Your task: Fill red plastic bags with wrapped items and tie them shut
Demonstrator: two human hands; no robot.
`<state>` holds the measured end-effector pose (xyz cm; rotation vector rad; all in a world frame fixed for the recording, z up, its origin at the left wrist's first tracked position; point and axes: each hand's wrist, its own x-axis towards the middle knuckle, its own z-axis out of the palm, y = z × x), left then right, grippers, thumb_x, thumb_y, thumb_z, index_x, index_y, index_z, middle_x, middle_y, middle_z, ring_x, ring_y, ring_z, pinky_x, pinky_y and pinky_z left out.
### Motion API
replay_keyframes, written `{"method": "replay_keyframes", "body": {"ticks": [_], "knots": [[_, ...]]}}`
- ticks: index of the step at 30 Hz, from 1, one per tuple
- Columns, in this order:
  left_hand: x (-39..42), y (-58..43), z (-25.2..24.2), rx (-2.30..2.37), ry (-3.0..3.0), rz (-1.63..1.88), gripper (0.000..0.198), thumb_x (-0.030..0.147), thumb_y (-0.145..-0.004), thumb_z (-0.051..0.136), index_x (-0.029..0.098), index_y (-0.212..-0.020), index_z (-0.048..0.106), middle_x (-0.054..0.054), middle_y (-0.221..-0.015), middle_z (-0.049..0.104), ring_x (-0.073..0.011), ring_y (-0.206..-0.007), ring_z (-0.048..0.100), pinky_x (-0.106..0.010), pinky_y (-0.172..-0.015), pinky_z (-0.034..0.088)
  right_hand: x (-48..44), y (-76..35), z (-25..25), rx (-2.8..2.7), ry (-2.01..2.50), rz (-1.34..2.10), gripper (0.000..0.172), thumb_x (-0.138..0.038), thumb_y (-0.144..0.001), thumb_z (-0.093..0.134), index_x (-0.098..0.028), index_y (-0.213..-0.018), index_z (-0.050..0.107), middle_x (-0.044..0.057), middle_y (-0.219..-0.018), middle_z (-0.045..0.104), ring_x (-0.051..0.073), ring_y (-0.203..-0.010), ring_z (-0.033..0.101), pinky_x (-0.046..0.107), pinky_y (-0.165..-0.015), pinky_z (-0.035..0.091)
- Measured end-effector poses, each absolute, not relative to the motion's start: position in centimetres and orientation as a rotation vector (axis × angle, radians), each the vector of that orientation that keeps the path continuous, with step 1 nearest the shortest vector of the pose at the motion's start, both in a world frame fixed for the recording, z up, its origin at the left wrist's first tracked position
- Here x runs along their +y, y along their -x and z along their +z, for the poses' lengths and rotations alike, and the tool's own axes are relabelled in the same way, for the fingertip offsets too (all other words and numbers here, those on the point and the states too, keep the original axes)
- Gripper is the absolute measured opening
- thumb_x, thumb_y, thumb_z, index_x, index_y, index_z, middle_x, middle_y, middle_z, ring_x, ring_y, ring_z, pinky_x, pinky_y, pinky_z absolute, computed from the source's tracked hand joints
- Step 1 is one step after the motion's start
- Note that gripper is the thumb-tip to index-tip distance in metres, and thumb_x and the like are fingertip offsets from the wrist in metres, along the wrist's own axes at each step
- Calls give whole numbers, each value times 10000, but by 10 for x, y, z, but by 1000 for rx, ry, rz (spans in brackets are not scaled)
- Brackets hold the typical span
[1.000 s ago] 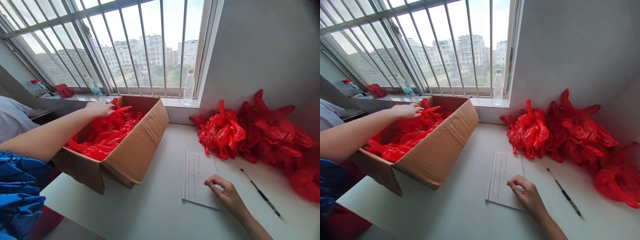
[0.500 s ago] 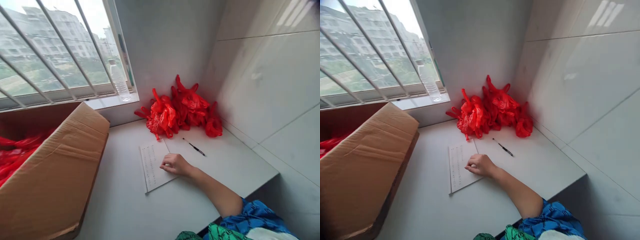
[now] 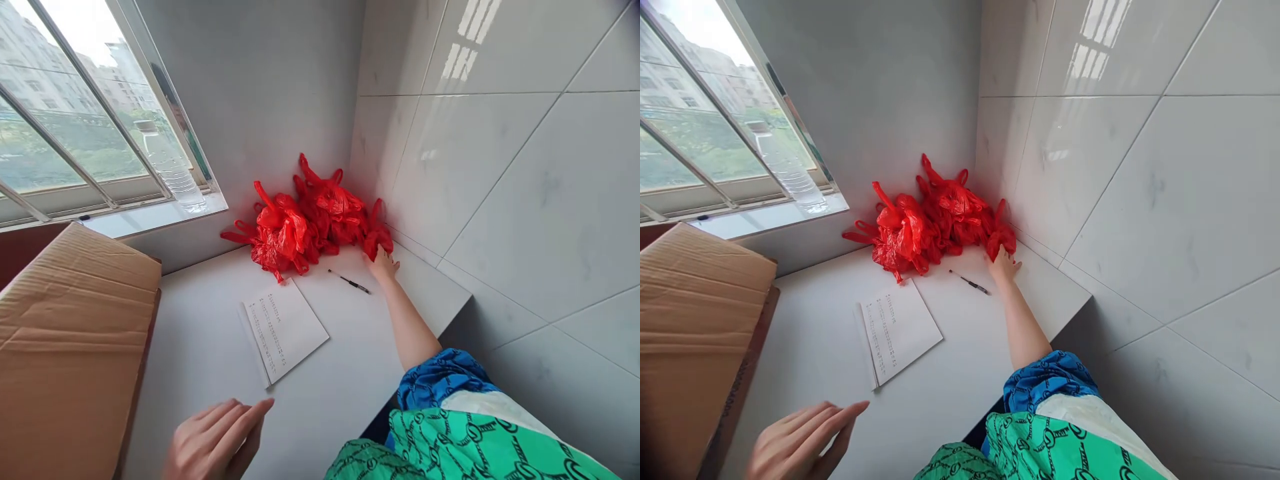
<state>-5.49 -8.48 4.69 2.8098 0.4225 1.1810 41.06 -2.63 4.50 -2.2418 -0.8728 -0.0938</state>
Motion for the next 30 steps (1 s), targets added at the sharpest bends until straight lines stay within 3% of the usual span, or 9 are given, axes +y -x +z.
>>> {"method": "replay_keyframes", "body": {"ticks": [3,6,8,11,15,19,23,26,30], "knots": [[-76,35,28,361,-2872,1116,323,66,-889,542,261,-1140,595,37,-601,604,-133,-477,551,-269,-464,439,-28,-416,37,-783,2294,-58,613,-524,-876,572,-140,-1352,531,236,-1305,596,417,-1286,439,673,-1030,239],[-71,31,14,423,-2820,1127,262,89,-903,527,261,-1092,585,44,-583,572,-127,-458,539,-249,-455,426,-34,-418,43,-770,2244,-95,374,-394,-932,469,-156,-1151,658,191,-1149,670,381,-1214,493,676,-1027,224],[-68,35,9,464,-2783,1125,246,105,-910,524,269,-1079,595,45,-590,579,-122,-458,549,-237,-468,442,-40,-415,54,-777,2170,-163,351,-296,-940,385,-157,-1080,676,179,-1143,662,353,-1186,512,657,-1046,222],[-63,44,10,549,-2700,1159,253,141,-912,535,300,-1087,625,42,-623,628,-126,-473,582,-238,-475,466,-47,-400,74,-857,2015,-265,389,-265,-937,320,-176,-1137,642,156,-1185,629,303,-1173,524,535,-1062,311],[-49,51,27,776,-2494,1264,193,223,-917,559,311,-1036,683,34,-664,681,-137,-540,643,-236,-497,497,-51,-354,95,-1147,1603,-273,318,-297,-942,355,-210,-1105,614,102,-1099,625,241,-1044,582,372,-940,457],[-25,44,42,1045,-2077,1294,213,352,-957,533,239,-1046,689,3,-744,699,-135,-644,679,-237,-611,557,-51,-301,93,-1498,1248,-55,257,-265,-954,392,-230,-1051,628,70,-1025,639,220,-970,604,359,-913,479],[0,30,32,1106,-1820,1223,408,483,-922,546,181,-1187,619,-98,-1087,698,-193,-875,695,-297,-703,590,-48,-271,66,-1903,1300,138,313,-155,-911,434,-250,-1096,668,59,-1107,679,228,-1055,609,410,-998,428],[7,25,15,1164,-1811,1192,407,471,-918,529,170,-1179,612,-129,-1216,637,-228,-1016,664,-341,-773,597,-48,-263,49,-2038,1379,46,366,-83,-877,439,-252,-1095,679,56,-1111,691,237,-1050,609,455,-1020,383],[1,26,8,1150,-1988,1157,362,414,-952,482,201,-1218,605,-102,-1230,610,-233,-1128,618,-404,-946,553,-57,-254,48,-2010,1311,118,182,-262,-949,514,-234,-1065,652,56,-969,688,216,-924,625,354,-848,461]]}}
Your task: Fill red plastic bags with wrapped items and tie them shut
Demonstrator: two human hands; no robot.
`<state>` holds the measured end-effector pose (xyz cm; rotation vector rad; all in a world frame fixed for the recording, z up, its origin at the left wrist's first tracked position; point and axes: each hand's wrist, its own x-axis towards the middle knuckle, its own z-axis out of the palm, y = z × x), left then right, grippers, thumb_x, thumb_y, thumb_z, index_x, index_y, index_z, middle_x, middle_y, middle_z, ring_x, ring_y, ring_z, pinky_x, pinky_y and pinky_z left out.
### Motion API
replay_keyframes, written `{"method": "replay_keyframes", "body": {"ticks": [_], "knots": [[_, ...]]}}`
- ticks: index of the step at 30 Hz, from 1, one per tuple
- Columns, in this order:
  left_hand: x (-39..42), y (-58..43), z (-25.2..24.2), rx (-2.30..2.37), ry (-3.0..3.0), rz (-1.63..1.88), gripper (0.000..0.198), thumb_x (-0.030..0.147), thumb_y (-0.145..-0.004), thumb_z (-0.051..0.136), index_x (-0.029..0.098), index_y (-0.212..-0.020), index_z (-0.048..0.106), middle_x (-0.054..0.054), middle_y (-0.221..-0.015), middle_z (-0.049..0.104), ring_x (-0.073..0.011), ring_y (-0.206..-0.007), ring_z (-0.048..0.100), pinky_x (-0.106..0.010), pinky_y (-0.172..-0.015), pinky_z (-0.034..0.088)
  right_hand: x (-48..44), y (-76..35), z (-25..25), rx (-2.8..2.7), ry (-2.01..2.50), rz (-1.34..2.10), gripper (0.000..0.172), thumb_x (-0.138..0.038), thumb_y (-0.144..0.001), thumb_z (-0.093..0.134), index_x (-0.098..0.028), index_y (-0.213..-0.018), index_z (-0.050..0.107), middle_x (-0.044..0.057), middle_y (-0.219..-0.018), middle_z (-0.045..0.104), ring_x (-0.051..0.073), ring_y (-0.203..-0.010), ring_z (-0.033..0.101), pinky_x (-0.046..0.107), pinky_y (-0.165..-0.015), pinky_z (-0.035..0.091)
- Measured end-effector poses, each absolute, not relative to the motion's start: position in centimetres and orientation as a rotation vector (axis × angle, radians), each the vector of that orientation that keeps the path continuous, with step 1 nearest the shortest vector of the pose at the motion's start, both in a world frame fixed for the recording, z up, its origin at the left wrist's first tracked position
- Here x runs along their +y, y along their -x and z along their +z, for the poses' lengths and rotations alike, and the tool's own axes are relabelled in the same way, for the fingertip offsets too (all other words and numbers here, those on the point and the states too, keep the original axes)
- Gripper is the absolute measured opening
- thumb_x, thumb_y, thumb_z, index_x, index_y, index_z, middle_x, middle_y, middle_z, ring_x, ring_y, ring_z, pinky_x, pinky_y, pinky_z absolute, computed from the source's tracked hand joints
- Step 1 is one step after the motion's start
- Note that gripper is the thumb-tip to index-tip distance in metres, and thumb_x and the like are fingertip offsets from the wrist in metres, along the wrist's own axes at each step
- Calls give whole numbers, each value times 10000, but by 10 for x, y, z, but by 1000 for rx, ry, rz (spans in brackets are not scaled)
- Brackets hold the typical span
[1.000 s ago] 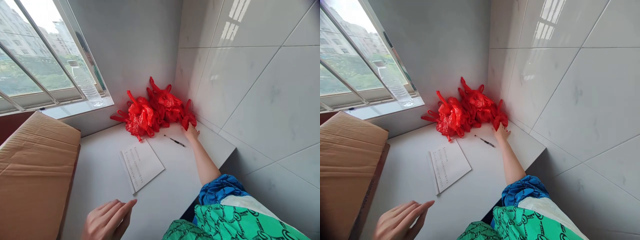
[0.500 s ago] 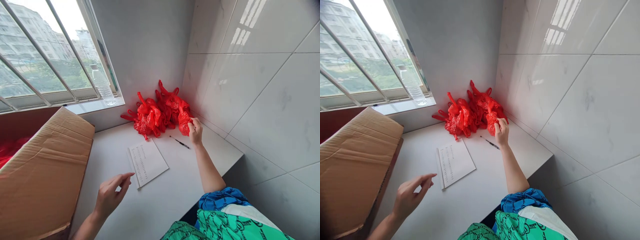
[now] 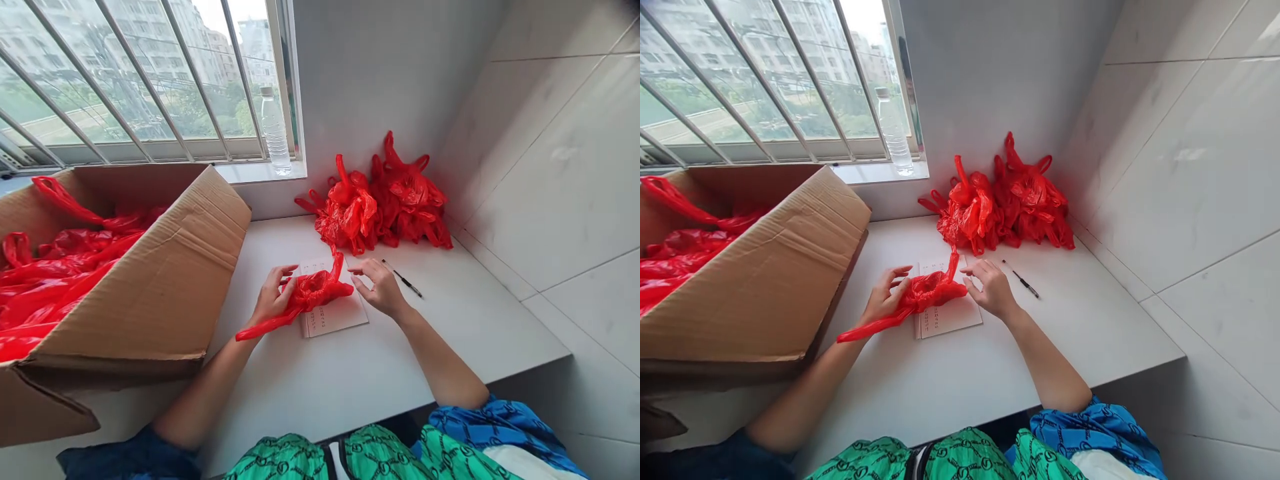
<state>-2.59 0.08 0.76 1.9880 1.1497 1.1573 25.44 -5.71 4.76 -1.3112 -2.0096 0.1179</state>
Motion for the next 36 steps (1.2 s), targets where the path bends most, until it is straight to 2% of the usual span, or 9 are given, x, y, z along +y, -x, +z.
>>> {"method": "replay_keyframes", "body": {"ticks": [3,6,10,13,17,21,27,32,36], "knots": [[-6,28,11,1076,-2237,1008,367,406,-957,510,243,-1274,599,-93,-1358,550,-263,-1284,517,-435,-1073,460,-61,-244,45,-2085,1350,247,223,-451,-928,589,-234,-971,615,23,-873,672,173,-769,621,292,-694,457],[-9,28,10,1090,-2348,827,436,432,-943,542,264,-1345,563,-94,-1380,548,-284,-1276,512,-445,-1056,455,-57,-237,32,-2154,1543,246,258,-457,-867,661,-227,-954,582,17,-913,670,157,-705,609,272,-609,417],[-6,28,2,1170,-2327,822,444,473,-937,538,248,-1315,594,-84,-1142,680,-268,-1069,611,-411,-933,492,-51,-242,22,-2194,1620,254,63,-204,-841,607,-228,-896,590,8,-886,671,157,-715,603,258,-605,402],[-5,28,-4,1196,-2069,967,385,484,-953,496,216,-1167,671,-54,-956,720,-211,-866,658,-315,-761,514,-52,-250,30,-2082,1499,429,112,-162,-860,542,-238,-895,617,-6,-863,681,154,-744,620,261,-648,443],[-4,30,-6,1215,-1779,1015,406,493,-956,488,202,-1175,668,-15,-784,700,-157,-680,632,-250,-596,482,-53,-259,42,-1883,1412,505,236,-210,-882,522,-245,-1091,627,31,-1086,686,170,-871,663,286,-708,506],[0,35,-3,1274,-1779,1123,368,459,-954,509,202,-1162,671,-63,-1109,713,-191,-951,672,-286,-783,546,-54,-265,46,-1805,1490,374,233,-365,-886,603,-235,-1077,629,62,-1122,666,196,-883,668,338,-770,525],[-8,25,0,1213,-2106,984,352,464,-939,548,227,-1177,652,-75,-1140,680,-238,-1019,646,-366,-865,542,-59,-253,43,-1968,1483,459,338,-501,-925,576,-229,-725,593,-9,-691,648,147,-615,581,280,-620,445],[-21,13,4,1157,-2422,969,455,435,-912,618,246,-1322,561,-103,-1347,572,-283,-1213,545,-452,-1003,466,-60,-231,32,-2008,1467,349,311,-487,-921,599,-222,-760,565,-17,-729,649,125,-609,567,256,-604,413],[-28,9,10,1107,-2516,1133,269,342,-943,591,244,-1192,621,-68,-1189,654,-233,-1086,592,-416,-969,447,-64,-223,33,-1835,1418,289,311,-526,-923,590,-219,-875,582,11,-863,652,117,-609,561,251,-605,445]]}}
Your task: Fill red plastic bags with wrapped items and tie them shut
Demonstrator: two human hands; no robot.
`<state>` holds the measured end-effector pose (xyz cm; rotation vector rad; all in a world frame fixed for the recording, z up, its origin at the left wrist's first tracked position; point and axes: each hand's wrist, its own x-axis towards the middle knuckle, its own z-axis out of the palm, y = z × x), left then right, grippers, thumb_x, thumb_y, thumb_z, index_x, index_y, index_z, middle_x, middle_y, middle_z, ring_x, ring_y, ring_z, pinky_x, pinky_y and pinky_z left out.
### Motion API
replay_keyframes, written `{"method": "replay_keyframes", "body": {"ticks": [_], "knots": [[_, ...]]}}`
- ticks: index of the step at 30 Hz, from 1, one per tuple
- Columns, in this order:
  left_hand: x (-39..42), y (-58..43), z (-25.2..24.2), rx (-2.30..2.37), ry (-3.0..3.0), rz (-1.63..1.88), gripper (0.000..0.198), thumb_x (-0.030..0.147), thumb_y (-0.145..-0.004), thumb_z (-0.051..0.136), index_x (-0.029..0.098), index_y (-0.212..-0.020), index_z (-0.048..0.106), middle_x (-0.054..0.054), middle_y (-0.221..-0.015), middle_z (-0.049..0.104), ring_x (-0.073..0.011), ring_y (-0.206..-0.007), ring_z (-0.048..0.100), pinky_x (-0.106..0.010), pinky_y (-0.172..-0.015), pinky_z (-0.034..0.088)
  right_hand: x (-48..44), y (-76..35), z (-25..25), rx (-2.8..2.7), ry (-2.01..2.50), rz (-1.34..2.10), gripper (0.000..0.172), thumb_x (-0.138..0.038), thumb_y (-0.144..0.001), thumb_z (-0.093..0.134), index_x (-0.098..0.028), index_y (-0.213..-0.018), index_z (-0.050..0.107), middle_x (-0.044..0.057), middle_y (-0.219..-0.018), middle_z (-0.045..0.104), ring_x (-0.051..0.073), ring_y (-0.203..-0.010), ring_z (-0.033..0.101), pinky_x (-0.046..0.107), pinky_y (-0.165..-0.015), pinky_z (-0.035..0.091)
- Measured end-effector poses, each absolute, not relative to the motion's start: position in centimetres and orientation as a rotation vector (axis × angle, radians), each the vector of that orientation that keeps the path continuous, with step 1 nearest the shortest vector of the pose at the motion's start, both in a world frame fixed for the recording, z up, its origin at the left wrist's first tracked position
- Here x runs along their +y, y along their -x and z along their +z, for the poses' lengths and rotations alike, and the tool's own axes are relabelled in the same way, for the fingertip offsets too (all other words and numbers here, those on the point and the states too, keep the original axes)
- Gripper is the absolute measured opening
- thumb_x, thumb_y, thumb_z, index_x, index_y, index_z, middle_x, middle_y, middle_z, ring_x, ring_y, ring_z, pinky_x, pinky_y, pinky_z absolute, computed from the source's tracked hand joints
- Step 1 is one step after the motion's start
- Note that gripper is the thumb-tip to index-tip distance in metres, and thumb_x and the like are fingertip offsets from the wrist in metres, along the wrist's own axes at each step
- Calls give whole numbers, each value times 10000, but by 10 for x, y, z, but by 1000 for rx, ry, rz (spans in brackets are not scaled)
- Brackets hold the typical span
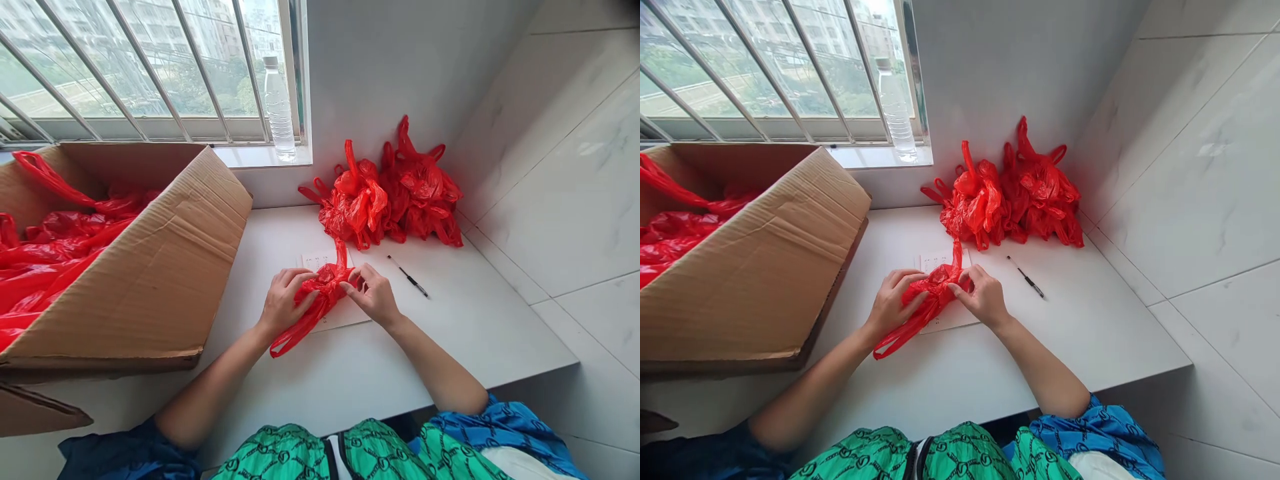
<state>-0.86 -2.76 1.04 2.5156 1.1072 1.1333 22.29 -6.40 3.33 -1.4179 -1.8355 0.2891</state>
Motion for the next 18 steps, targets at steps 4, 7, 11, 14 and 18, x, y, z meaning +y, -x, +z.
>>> {"method": "replay_keyframes", "body": {"ticks": [4,7,11,14,18], "knots": [[-27,5,6,998,-2655,943,197,358,-942,607,250,-1095,671,-38,-1060,707,-219,-978,604,-402,-906,427,-64,-219,27,-2005,1438,273,271,-442,-899,657,-239,-1071,608,40,-1052,666,139,-673,599,272,-636,467],[-22,5,-2,1012,-2623,997,166,336,-967,570,245,-965,709,-25,-938,714,-189,-888,605,-365,-845,432,-61,-221,22,-2114,1472,319,48,-286,-923,624,-245,-946,628,11,-934,682,154,-724,615,265,-632,449],[-16,6,-9,1006,-2489,1144,210,334,-967,561,219,-880,713,-33,-842,686,-157,-783,589,-308,-761,465,-59,-226,25,-2101,1444,391,58,-186,-907,609,-240,-911,628,-11,-895,687,142,-732,612,255,-650,441],[-15,8,-10,1000,-2434,1204,209,333,-963,564,206,-873,704,-38,-838,666,-150,-774,592,-287,-738,478,-61,-233,34,-2094,1411,430,89,-159,-891,601,-239,-903,636,-10,-900,684,135,-738,609,244,-631,424],[-10,18,-2,1063,-2316,1258,205,331,-961,563,199,-872,693,-41,-841,645,-150,-767,592,-277,-706,474,-63,-253,50,-2027,1392,494,98,-145,-858,592,-230,-835,634,-19,-839,653,126,-694,581,246,-618,409]]}}
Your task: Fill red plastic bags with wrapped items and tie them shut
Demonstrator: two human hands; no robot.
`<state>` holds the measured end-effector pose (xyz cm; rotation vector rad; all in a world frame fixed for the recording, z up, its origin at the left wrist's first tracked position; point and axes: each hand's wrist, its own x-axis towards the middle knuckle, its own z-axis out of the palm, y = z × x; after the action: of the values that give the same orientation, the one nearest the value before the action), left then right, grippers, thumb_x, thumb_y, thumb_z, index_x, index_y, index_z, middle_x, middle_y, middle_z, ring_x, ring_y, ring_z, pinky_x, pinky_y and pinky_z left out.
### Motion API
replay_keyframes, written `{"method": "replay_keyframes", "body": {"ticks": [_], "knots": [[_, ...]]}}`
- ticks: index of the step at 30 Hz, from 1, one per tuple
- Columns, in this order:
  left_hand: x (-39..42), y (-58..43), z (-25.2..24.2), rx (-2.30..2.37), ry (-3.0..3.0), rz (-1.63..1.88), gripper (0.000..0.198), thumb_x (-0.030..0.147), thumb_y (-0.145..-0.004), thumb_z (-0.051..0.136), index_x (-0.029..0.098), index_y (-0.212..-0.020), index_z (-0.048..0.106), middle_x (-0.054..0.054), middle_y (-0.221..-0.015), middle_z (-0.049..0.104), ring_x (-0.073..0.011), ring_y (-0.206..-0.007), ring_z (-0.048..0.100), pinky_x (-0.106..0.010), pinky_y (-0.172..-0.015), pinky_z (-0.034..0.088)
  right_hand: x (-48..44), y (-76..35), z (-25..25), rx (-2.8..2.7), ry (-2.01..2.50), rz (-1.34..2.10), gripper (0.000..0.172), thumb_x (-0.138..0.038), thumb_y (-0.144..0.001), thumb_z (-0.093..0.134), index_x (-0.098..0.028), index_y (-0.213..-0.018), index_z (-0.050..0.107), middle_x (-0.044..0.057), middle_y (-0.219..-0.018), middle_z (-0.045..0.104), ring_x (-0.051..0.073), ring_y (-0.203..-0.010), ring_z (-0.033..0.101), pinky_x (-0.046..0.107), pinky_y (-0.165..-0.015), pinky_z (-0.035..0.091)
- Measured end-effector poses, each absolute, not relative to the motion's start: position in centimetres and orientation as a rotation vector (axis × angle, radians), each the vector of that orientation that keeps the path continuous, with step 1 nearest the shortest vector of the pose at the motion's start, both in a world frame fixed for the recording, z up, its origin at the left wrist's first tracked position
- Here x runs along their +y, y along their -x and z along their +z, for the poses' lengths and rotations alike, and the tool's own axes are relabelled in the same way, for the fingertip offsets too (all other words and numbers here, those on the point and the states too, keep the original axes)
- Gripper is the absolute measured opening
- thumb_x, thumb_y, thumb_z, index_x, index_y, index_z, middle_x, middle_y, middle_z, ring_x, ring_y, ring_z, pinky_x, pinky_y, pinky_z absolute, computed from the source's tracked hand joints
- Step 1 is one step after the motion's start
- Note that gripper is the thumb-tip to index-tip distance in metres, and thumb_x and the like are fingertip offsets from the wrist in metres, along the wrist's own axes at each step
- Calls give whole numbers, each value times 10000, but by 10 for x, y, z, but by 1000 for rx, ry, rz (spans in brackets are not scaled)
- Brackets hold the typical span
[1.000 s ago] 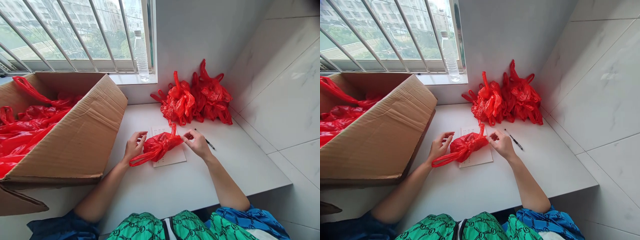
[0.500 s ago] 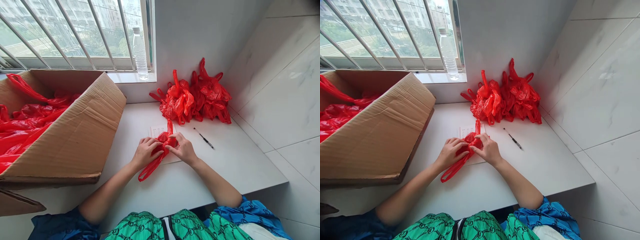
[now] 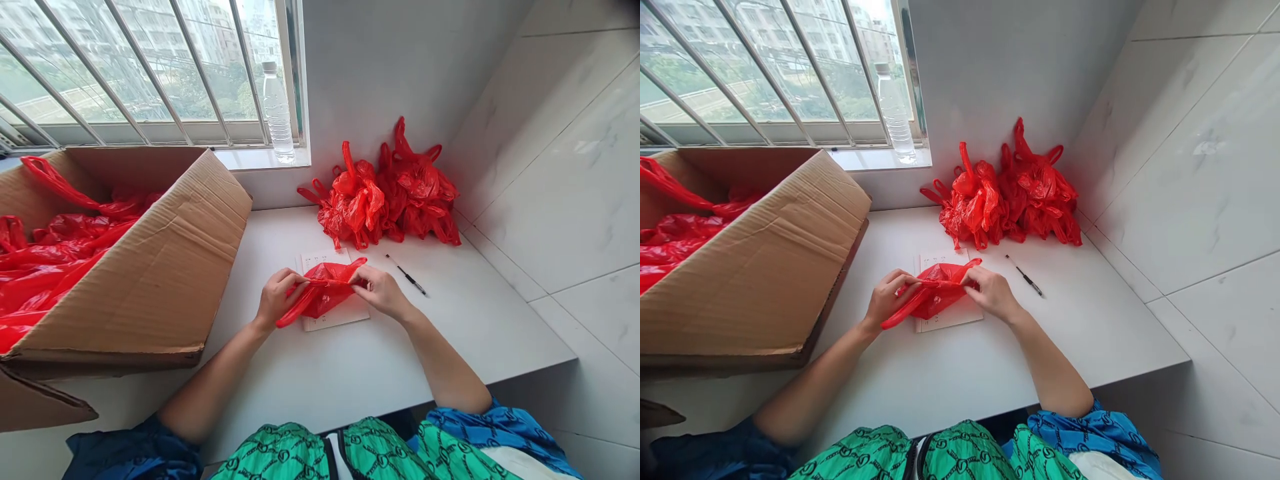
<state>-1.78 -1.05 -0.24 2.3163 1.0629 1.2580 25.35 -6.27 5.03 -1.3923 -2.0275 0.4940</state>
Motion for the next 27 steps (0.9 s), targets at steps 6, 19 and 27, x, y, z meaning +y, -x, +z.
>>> {"method": "replay_keyframes", "body": {"ticks": [6,19,27], "knots": [[-15,22,17,1164,-2160,1366,185,308,-974,537,200,-972,687,-52,-949,653,-169,-876,625,-296,-770,490,-67,-274,67,-2025,1428,484,106,-291,-855,651,-228,-782,607,-13,-797,631,152,-709,575,273,-640,420],[-24,11,35,1088,-2539,1284,134,271,-966,562,219,-888,658,3,-819,711,-156,-768,629,-335,-839,437,-67,-253,62,-1974,1296,402,106,-297,-938,604,-233,-869,653,-2,-843,697,173,-789,618,340,-805,430],[-31,16,57,1132,-2319,1204,347,360,-934,586,220,-1249,552,-78,-1221,666,-222,-1079,643,-353,-917,480,-72,-260,73,-1695,1275,596,240,-375,-858,647,-239,-1048,590,29,-996,663,206,-969,620,355,-900,476]]}}
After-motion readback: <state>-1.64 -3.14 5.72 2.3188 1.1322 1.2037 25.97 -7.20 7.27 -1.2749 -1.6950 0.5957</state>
